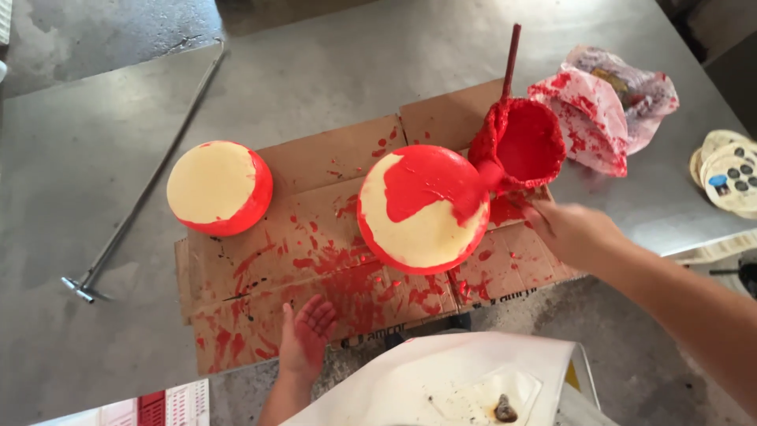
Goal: Waxing cheese wheels by applying red wax with a brush at a waxing station
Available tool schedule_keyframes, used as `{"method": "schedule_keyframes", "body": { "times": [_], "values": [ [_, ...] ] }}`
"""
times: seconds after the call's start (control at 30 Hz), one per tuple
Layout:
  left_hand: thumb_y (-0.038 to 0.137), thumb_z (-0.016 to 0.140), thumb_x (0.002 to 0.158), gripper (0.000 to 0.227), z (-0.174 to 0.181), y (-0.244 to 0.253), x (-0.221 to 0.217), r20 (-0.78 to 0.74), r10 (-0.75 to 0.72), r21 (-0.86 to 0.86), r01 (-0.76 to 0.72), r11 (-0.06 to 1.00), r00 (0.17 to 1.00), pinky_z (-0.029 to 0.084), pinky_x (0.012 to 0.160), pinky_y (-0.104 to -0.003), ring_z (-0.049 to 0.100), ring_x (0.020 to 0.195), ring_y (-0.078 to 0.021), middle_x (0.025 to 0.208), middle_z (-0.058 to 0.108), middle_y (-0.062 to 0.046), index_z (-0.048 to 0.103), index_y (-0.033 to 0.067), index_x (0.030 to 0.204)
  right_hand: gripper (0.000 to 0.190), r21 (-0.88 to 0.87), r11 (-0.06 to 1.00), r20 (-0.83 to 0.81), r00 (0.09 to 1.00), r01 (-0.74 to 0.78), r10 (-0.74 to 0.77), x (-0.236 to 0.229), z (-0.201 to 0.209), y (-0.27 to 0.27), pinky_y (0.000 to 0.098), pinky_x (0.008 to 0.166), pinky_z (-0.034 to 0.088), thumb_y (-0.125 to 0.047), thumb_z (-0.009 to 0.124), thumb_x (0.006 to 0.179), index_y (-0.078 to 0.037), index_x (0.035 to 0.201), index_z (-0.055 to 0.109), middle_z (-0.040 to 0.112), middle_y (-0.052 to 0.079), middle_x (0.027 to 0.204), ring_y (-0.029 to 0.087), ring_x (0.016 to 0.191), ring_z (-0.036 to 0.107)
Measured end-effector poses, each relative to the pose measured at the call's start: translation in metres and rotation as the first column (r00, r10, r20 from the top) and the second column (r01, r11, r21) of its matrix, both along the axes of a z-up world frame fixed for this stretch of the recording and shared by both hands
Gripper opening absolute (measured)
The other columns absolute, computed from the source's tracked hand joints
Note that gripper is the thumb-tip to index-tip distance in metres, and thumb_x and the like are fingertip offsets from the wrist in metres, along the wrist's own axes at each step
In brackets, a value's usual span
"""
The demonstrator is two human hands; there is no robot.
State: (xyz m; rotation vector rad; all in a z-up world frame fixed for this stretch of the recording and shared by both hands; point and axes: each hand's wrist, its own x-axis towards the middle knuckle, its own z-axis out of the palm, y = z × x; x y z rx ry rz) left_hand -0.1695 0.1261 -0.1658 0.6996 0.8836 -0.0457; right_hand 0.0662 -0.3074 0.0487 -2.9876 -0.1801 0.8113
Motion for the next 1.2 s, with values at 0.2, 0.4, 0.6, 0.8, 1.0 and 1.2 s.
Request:
{"method": "schedule_keyframes", "body": {
  "times": [0.2,0.4,0.6,0.8,1.0,1.2],
  "values": [
    [0.070,0.038,0.099,0.076,0.005,-0.014,0.034,0.085,-0.116,-0.005,0.117,0.993,0.990,0.051,0.091,-0.040,0.068,0.108,-0.0272,0.116,0.073,-0.017,0.065,0.0087,0.134,0.058,-0.683,0.083,-0.363,0.436,-0.726,0.824,0.062,-0.035,0.077,0.0239,0.094,0.051,-0.018,0.082,0.083,-0.022,0.135,0.057,0.043,-0.005,0.138,0.018,0.114,0.050],
    [0.070,0.034,0.095,0.085,0.031,-0.026,0.063,0.030,-0.219,0.048,0.218,0.975,0.975,0.049,0.098,-0.042,0.063,0.115,-0.0291,0.123,0.068,-0.019,0.058,0.0030,0.142,0.025,-0.111,0.899,0.311,0.845,-0.423,0.436,-0.008,-0.043,0.017,0.0479,0.043,0.052,-0.020,0.046,0.102,-0.025,0.118,0.065,0.064,-0.003,0.096,0.029,0.063,0.069],
    [0.074,0.030,0.100,0.086,0.043,-0.023,0.078,0.034,-0.271,0.109,0.266,0.958,0.962,0.050,0.105,-0.043,0.060,0.118,-0.0262,0.127,0.064,-0.016,0.053,0.0058,0.148,0.033,-0.154,0.960,0.633,0.723,-0.232,0.277,-0.035,-0.091,-0.024,0.0452,0.049,0.052,-0.056,0.046,0.103,-0.027,0.091,0.054,0.060,0.006,0.054,0.035,0.050,0.067],
    [0.075,0.030,0.099,0.087,0.077,-0.033,0.109,0.062,-0.337,0.187,0.320,0.929,0.940,0.044,0.112,-0.045,0.052,0.129,-0.0258,0.137,0.056,-0.015,0.048,0.0062,0.150,0.040,0.098,0.993,0.495,0.869,-0.068,0.011,0.021,-0.095,0.021,0.0457,0.061,0.057,-0.056,0.037,0.105,-0.025,0.091,0.057,0.064,0.007,0.062,0.039,0.064,0.072],
    [0.075,0.032,0.099,0.077,0.086,-0.036,0.139,0.091,-0.333,0.182,0.313,0.932,0.938,0.041,0.116,-0.044,0.057,0.130,-0.0228,0.135,0.063,-0.007,0.058,0.0155,0.141,0.048,0.157,0.982,0.545,0.838,-0.101,-0.001,-0.082,-0.120,-0.029,0.0482,0.064,0.056,-0.051,0.043,0.105,-0.021,0.068,0.052,0.058,0.014,0.055,0.040,0.063,0.069],
    [0.077,0.033,0.098,0.076,0.091,-0.040,0.174,0.101,-0.354,0.225,0.325,0.918,0.930,0.048,0.109,-0.044,0.063,0.121,-0.0201,0.125,0.069,-0.003,0.063,0.0182,0.134,0.050,0.387,0.890,0.073,0.955,0.240,-0.289,-0.039,-0.095,-0.010,0.0573,0.082,0.056,-0.063,0.032,0.105,-0.022,0.093,0.058,0.076,0.011,0.084,0.043,0.091,0.072]
  ]
}}
